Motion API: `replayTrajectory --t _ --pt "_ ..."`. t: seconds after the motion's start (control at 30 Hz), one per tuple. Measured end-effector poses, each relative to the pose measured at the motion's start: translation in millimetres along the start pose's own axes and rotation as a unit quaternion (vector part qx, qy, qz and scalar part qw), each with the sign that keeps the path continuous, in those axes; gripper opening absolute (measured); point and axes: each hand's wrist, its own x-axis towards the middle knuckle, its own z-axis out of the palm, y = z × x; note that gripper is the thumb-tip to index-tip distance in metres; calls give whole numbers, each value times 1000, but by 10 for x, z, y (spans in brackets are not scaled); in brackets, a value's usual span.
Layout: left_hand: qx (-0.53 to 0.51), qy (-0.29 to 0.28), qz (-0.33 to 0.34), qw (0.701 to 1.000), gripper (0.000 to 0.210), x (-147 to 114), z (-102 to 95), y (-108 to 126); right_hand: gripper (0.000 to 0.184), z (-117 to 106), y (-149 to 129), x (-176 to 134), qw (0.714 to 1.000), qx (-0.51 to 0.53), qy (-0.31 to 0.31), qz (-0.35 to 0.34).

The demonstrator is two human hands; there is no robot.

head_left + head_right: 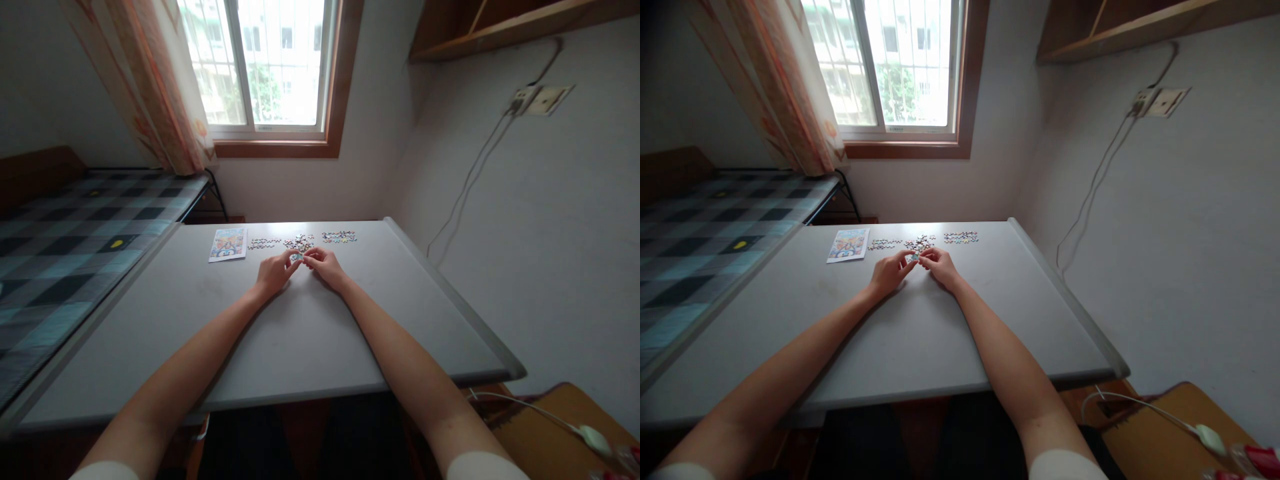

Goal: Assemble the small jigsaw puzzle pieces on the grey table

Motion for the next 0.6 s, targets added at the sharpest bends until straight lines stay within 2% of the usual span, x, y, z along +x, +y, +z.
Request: replayTrajectory --t 0.2,0.6 --pt "-11 20 -17 1000 39 4 27 -37 33 -4 23 5 1000 5 0 -5" --pt "-6 42 10 999 32 -5 63 -45 33 2 55 21 1000 3 8 -12"
